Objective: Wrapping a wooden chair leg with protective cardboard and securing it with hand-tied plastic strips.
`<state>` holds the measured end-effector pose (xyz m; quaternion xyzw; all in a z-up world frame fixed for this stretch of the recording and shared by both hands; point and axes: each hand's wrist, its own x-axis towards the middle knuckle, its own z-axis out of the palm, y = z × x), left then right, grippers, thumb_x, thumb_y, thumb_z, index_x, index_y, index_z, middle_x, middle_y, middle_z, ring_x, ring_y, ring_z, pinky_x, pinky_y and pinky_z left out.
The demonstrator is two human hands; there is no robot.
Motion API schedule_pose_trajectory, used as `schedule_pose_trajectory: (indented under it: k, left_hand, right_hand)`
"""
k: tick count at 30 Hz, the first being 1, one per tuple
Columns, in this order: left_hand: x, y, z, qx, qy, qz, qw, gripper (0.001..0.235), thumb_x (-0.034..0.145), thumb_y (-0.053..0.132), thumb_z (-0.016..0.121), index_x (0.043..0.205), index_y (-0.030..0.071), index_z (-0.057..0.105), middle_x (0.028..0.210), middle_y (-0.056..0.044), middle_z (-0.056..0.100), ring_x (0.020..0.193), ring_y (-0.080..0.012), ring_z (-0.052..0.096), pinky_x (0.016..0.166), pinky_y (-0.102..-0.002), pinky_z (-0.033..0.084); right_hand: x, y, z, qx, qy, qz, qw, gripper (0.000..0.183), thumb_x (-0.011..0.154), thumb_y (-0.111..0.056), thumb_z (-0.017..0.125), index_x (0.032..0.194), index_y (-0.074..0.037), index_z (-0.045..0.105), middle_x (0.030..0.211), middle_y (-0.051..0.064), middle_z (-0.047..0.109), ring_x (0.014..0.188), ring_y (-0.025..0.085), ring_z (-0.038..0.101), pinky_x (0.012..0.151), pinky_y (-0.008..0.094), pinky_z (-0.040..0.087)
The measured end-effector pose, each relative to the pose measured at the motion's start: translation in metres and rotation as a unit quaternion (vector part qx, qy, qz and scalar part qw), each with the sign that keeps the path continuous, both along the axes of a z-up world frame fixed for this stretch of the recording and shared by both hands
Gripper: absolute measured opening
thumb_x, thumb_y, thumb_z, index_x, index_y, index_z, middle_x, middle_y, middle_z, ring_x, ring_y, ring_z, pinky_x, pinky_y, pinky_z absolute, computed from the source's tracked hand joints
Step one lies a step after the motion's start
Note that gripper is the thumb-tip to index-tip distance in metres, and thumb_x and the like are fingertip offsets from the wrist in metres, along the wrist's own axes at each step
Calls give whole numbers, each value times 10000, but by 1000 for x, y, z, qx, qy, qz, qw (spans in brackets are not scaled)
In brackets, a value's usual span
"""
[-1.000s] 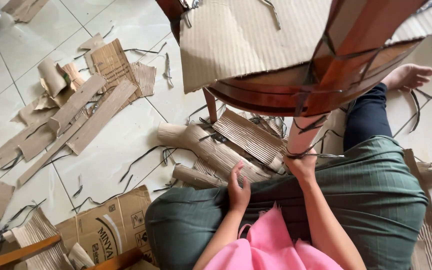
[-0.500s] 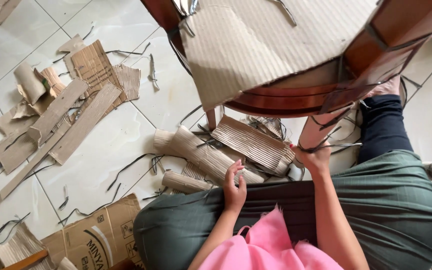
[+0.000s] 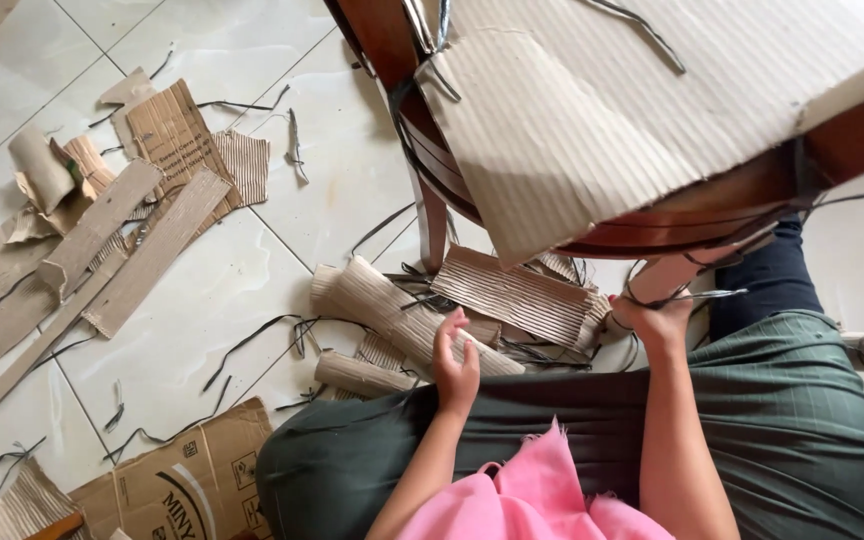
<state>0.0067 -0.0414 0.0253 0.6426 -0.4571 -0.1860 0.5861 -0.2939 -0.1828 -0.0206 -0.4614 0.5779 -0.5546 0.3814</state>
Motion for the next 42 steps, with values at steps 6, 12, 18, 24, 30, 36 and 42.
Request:
schedule_pose_trajectory:
  k: [6,12,18,24,30,36,42]
  left_hand:
    - [29,-89,30,-53,-26,89,994,736,778,-18,734,1460,34,464,1446,-233,528,1328,-403,537,1107,-458,465]
    - [80,-177,36,136,15,9,991,527,724,154,856,1181,162,593,1038,-53,714,1037,-302,712,955,-470,574]
    - [86,-179,37,153,58,-8,987,450,635,15,651,1051,177,596,808,-11,642,795,-205,674,787,-424,551]
    - [71,-113,84,167,67,46,983,451,662,-14,611,1105,63,584,955,-189,691,1001,-363,696,877,-533,521]
    - [81,-54,83,185,50,142,971,389,652,61,653,1029,125,581,889,-103,671,916,-297,694,868,-472,530]
    - [75,-25,91,158,73,186,967,333,664,72,649,976,102,536,817,-91,597,838,-218,624,859,-388,523]
    - [49,-29,95,162,78,196,964,339,695,63,652,1000,92,509,824,-100,578,826,-259,624,810,-459,507]
  right_hand:
    - [42,21,98,1,46,-125,991,511,671,-60,931,1112,54,698,966,222,705,1051,288,686,829,355,460]
    - [50,27,30,103,130,-129,978,811,730,-147,941,1349,84,471,1273,315,609,1270,456,561,1084,573,426]
    - [26,17,-28,27,119,-131,984,367,683,-13,877,983,68,681,867,215,690,943,264,661,811,458,488]
    - [16,23,-37,71,97,-91,989,397,719,19,812,1065,97,634,906,263,657,965,369,656,817,546,476]
    - [29,13,-37,66,62,-15,996,557,733,30,815,1243,47,592,1054,248,645,1086,386,628,849,606,470]
    - [45,-17,-17,40,70,23,996,449,703,19,772,1111,31,586,942,220,622,968,317,625,848,513,490]
    - [36,-46,-17,34,70,25,997,414,706,28,741,1093,-2,598,976,173,685,960,300,666,844,488,499]
